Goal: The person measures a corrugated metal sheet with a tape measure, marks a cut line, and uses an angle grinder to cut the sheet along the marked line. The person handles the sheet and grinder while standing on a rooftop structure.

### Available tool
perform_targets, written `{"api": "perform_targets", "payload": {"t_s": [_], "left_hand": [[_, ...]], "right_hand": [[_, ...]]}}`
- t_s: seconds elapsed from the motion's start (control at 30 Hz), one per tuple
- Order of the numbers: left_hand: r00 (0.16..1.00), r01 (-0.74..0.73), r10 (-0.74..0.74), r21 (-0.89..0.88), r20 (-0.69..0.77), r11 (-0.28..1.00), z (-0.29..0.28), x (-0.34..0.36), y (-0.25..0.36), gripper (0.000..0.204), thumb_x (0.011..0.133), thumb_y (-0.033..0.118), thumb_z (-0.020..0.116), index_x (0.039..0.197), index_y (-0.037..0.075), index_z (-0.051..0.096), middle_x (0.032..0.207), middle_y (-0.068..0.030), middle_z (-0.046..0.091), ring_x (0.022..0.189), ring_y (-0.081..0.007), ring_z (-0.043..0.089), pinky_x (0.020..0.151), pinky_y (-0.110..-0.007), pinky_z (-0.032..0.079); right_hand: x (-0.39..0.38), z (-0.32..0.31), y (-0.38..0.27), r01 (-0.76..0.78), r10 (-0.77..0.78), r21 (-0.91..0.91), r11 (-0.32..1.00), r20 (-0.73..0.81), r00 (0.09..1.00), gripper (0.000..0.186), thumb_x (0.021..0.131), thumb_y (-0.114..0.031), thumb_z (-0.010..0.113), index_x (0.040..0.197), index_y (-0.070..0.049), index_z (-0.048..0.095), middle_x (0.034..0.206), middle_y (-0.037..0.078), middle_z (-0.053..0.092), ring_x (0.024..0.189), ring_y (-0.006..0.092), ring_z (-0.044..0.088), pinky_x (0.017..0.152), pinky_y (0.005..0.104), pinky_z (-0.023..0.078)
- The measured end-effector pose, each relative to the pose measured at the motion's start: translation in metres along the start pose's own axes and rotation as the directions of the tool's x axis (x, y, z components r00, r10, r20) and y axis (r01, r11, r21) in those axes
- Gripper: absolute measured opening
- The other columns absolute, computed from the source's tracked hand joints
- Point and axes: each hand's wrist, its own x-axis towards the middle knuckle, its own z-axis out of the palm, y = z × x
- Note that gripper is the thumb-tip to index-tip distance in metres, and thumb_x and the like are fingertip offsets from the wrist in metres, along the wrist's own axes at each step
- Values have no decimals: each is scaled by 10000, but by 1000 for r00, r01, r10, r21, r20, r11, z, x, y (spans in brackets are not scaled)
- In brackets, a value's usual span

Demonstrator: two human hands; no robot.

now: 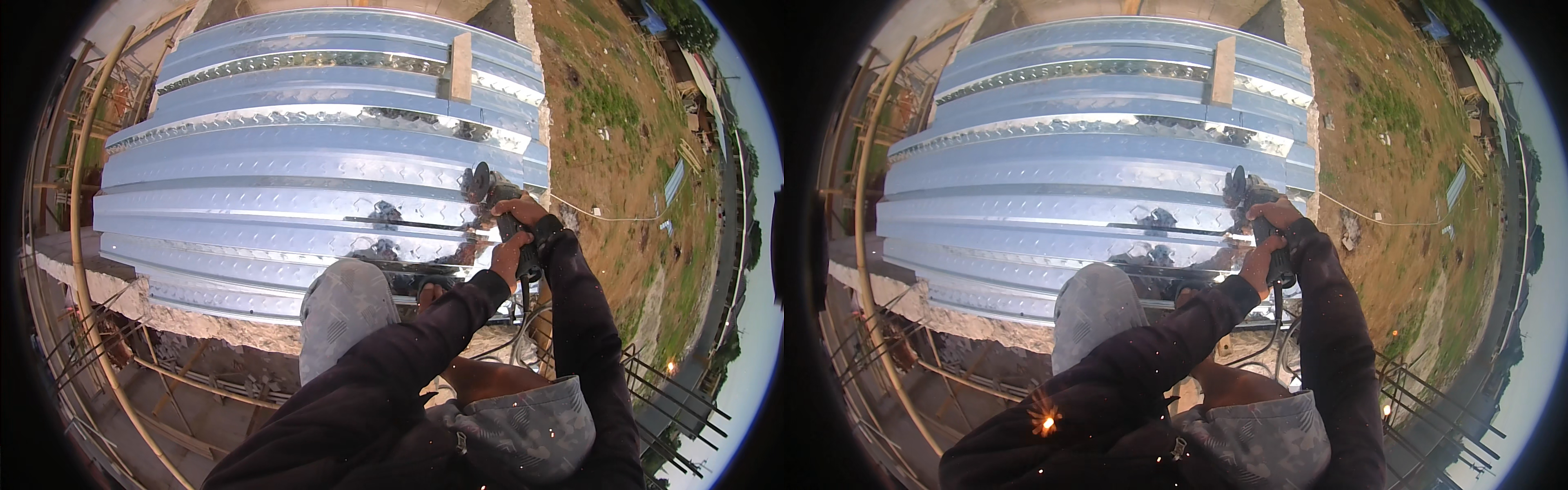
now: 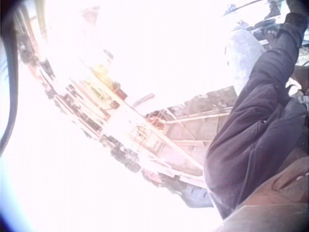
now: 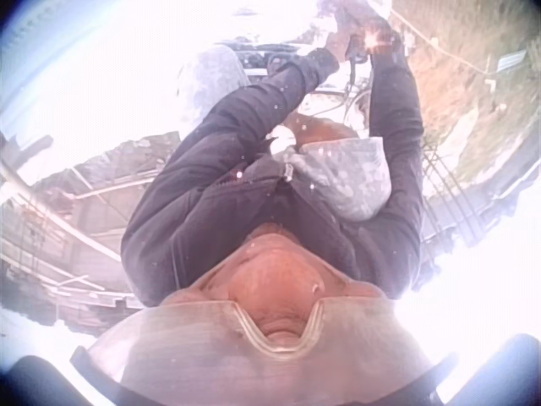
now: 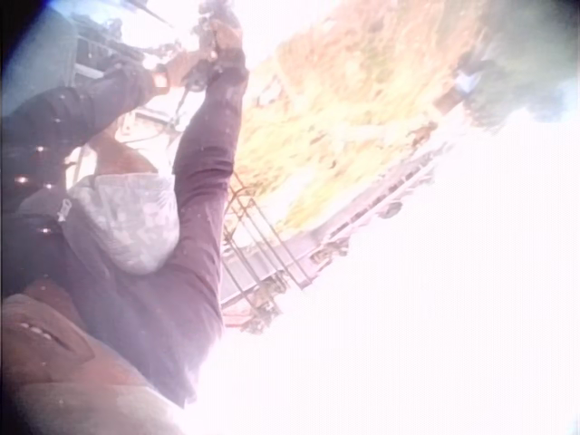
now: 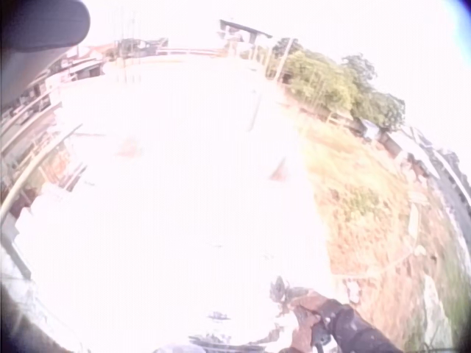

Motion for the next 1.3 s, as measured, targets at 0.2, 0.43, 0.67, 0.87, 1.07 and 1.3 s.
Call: {"api": "perform_targets", "payload": {"t_s": [0.2,0.43,0.67,0.87,1.07,1.3], "left_hand": [[998,-17,15,-26,-58,1000,5,2,-3,274,795,237,699,954,22,640,806,-71,682,637,-206,672,606,-335,559],[998,-46,45,-38,-42,998,-1,3,-1,271,795,224,698,956,15,640,802,-74,681,636,-208,671,602,-338,555],[1000,2,-2,14,-11,1000,0,5,-2,272,842,245,670,1035,67,598,846,-45,666,691,-187,662,621,-326,545],[1000,0,0,-2,-12,1000,-1,4,-1,288,844,247,665,1053,62,592,855,-52,668,696,-190,664,635,-327,549],[1000,3,-3,19,-21,1000,2,-1,3,276,844,249,666,1030,56,600,844,-54,669,678,-193,663,622,-328,550],[998,10,-8,21,-57,1000,0,-1,1,268,844,244,664,1013,42,612,825,-60,659,656,-187,654,603,-328,543]], "right_hand": [[13,-5,11,13,-12,-64,998,8,1000,589,629,-338,821,987,91,636,818,127,664,655,208,634,604,335,522],[2,3,-1,41,-41,-69,997,3,999,671,640,-319,816,1091,116,576,851,133,663,667,211,638,606,339,525],[14,-2,14,-10,6,-82,997,-51,999,485,695,-332,800,958,55,675,824,111,675,666,179,624,625,332,530],[-11,3,-7,1,-12,-130,991,-83,996,531,679,-328,813,988,76,662,846,121,676,685,189,638,624,348,535],[-15,2,-10,48,-49,-90,995,-7,999,484,687,-309,810,964,63,674,844,107,678,681,186,636,626,346,536],[-5,7,0,71,-70,-16,997,25,997,438,653,-254,806,980,15,698,828,94,684,675,191,630,649,340,531]]}}
